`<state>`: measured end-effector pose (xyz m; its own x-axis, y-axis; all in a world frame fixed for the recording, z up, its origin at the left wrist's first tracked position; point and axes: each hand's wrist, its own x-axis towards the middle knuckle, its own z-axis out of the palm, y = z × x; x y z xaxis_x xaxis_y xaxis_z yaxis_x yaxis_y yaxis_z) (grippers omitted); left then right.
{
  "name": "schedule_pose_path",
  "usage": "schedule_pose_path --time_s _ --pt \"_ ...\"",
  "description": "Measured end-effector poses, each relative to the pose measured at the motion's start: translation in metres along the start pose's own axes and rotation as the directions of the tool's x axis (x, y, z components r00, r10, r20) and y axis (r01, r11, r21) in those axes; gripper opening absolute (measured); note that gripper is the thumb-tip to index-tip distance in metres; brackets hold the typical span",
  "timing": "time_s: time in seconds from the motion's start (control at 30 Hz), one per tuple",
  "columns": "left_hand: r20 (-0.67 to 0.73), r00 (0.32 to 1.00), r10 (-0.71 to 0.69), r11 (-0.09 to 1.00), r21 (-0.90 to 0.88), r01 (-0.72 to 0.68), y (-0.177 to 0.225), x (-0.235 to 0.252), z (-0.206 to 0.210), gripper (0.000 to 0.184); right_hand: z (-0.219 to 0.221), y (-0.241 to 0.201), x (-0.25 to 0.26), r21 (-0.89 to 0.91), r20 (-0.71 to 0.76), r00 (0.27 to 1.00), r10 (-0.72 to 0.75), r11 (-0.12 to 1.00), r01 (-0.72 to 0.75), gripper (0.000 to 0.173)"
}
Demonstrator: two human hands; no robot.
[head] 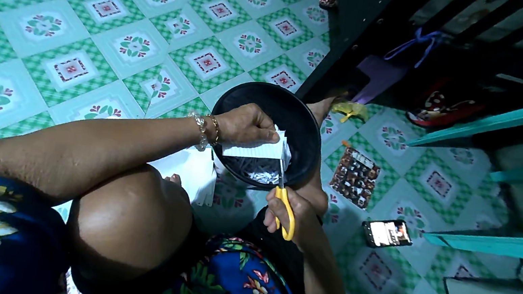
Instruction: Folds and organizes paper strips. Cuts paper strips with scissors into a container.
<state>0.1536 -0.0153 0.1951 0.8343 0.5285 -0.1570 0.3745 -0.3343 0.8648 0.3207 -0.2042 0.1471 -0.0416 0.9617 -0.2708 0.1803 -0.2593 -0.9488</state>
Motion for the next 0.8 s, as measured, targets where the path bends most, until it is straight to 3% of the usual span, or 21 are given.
schedule_pose_path --time_s 0.33,0.53,0.8 --pt "0.015 0.998 -0.055 0.996 -0.065 0.056 0.002 -0.001 0.0 0.035 0.014 0.006 -0.002 0.023 -0.126 0.99 -0.062 0.998 0.066 0.01" --pt "0.091 0.989 -0.113 0.992 -0.047 0.118 0.009 -0.001 0.002 0.033 0.014 0.01 0.003 0.01 -0.085 0.988 -0.127 0.992 0.128 0.015" --pt "0.104 0.986 -0.13 0.988 -0.069 0.138 0.008 -0.001 0.003 0.032 0.017 0.01 0.005 0.006 -0.115 0.988 -0.104 0.994 0.106 0.013"
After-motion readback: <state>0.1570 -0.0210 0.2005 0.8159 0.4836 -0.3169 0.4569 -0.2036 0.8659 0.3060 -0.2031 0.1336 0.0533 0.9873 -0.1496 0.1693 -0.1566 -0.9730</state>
